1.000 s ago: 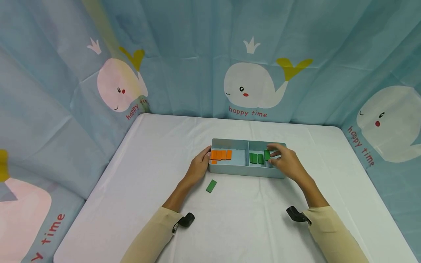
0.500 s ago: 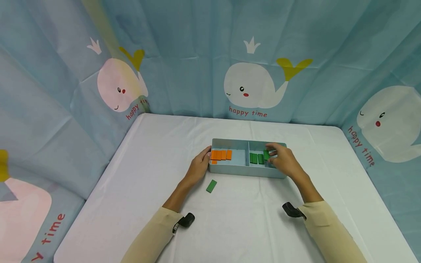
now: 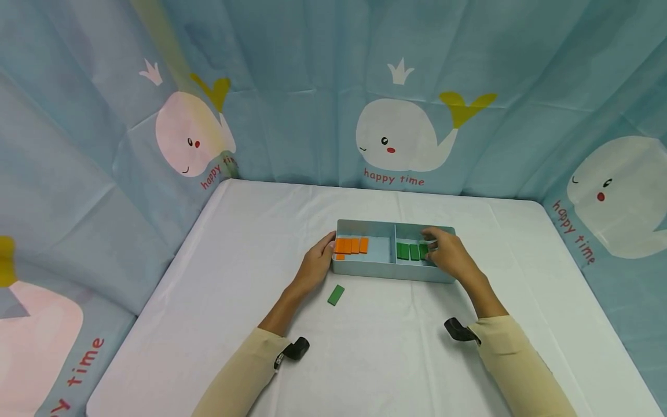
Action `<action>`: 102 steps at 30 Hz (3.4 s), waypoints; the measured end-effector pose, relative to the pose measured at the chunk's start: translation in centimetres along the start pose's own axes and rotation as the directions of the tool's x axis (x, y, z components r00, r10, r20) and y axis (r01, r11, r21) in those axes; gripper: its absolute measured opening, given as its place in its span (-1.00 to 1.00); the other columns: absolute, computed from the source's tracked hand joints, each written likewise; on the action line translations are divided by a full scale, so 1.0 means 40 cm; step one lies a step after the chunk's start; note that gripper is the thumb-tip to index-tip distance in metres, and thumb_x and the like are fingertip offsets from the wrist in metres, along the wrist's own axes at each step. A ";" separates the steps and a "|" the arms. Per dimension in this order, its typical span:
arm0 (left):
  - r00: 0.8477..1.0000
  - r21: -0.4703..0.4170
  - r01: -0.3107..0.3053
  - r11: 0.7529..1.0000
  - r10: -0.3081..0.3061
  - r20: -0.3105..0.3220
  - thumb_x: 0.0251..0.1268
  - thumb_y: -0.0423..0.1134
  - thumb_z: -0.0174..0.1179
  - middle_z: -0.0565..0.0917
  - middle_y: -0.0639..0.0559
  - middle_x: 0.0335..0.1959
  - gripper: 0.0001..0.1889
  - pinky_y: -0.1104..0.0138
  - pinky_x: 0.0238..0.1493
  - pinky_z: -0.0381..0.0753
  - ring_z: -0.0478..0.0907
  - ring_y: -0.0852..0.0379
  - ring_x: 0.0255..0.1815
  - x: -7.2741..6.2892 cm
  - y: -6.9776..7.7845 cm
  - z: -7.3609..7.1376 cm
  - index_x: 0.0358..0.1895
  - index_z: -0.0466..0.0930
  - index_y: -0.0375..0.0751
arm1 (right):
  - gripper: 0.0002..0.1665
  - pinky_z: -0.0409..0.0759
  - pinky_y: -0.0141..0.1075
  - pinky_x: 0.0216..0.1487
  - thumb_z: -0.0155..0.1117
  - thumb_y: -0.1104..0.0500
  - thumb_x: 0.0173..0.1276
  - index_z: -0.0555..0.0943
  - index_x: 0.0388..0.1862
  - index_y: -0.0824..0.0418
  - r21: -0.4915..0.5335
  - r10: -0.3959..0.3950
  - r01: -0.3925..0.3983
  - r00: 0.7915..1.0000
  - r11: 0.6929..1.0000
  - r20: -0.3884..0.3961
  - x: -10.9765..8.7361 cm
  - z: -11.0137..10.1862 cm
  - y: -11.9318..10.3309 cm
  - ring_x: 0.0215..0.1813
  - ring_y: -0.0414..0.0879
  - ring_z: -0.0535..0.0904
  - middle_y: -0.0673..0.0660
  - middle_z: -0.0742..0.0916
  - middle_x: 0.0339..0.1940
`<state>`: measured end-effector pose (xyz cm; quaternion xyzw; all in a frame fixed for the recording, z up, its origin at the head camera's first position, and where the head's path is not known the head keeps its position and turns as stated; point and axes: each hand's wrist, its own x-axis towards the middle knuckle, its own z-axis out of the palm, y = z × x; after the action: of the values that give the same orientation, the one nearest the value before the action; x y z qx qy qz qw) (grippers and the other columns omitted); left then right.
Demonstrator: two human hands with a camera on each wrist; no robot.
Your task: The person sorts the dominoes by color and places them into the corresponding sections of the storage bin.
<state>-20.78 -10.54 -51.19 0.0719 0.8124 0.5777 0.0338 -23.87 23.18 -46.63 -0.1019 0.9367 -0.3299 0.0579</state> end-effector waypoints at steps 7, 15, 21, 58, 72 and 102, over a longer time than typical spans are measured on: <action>1.000 -0.008 -0.006 1.000 0.006 0.003 0.81 -0.03 -0.18 0.27 -0.06 0.69 -0.40 -0.02 0.71 0.14 0.14 -0.05 0.72 0.000 0.002 0.000 0.69 0.15 -0.26 | -0.27 0.73 0.16 0.17 0.35 0.46 0.42 0.42 0.55 0.35 0.045 -0.018 0.020 0.999 0.999 -0.041 -0.009 -0.002 0.006 0.31 0.35 0.64 0.42 0.63 0.38; 1.000 0.007 -0.004 1.000 0.004 0.000 0.81 -0.01 -0.19 0.28 -0.04 0.69 -0.40 -0.02 0.70 0.15 0.15 -0.04 0.72 0.000 0.002 -0.001 0.69 0.16 -0.24 | -0.32 0.75 0.13 0.09 0.41 0.37 0.45 0.47 0.53 0.30 0.104 -0.050 0.061 0.993 0.993 -0.109 -0.030 0.003 -0.001 0.23 0.29 0.70 0.35 0.69 0.31; 1.000 0.005 -0.008 1.000 0.008 -0.002 0.81 -0.01 -0.19 0.29 -0.05 0.68 -0.40 -0.03 0.70 0.14 0.15 -0.05 0.71 0.001 -0.001 -0.001 0.69 0.17 -0.24 | -0.35 0.75 0.07 0.04 0.46 0.35 0.42 0.53 0.47 0.27 0.133 -0.075 0.099 0.982 0.986 -0.173 -0.047 0.015 -0.019 0.17 0.22 0.74 0.32 0.73 0.25; 1.000 0.030 -0.005 1.000 0.005 -0.005 0.81 -0.04 -0.18 0.30 -0.07 0.67 -0.41 0.00 0.70 0.16 0.17 -0.04 0.71 0.004 0.003 -0.003 0.68 0.18 -0.25 | -0.47 0.77 -0.31 -0.02 0.51 0.25 0.41 0.64 0.34 0.10 0.391 -0.304 0.340 0.940 0.855 -0.152 -0.133 0.166 -0.129 0.02 -0.05 0.75 0.25 0.78 0.12; 1.000 0.026 0.001 1.000 0.000 -0.005 0.81 -0.04 -0.18 0.30 -0.07 0.67 -0.41 -0.02 0.70 0.17 0.17 -0.05 0.71 0.003 0.002 -0.003 0.69 0.18 -0.24 | -0.45 0.76 -0.28 -0.08 0.54 0.26 0.38 0.64 0.33 0.28 0.384 -0.339 0.332 0.939 0.862 -0.053 -0.131 0.243 -0.162 -0.03 -0.07 0.77 0.23 0.78 0.11; 1.000 0.003 -0.024 1.000 0.024 -0.012 0.80 -0.03 -0.17 0.35 -0.08 0.65 -0.41 -0.05 0.69 0.16 0.20 -0.06 0.70 0.006 -0.004 -0.003 0.68 0.21 -0.24 | -0.37 0.69 -0.32 -0.05 0.56 0.30 0.32 0.62 0.36 0.28 0.288 -0.350 0.305 0.930 0.908 0.117 -0.094 0.323 -0.213 -0.10 -0.12 0.68 0.11 0.82 0.05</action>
<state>-21.07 -10.67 -51.30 0.0781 0.8126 0.5771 0.0220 -16.66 9.71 -51.14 -0.2764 0.8455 -0.4475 0.0923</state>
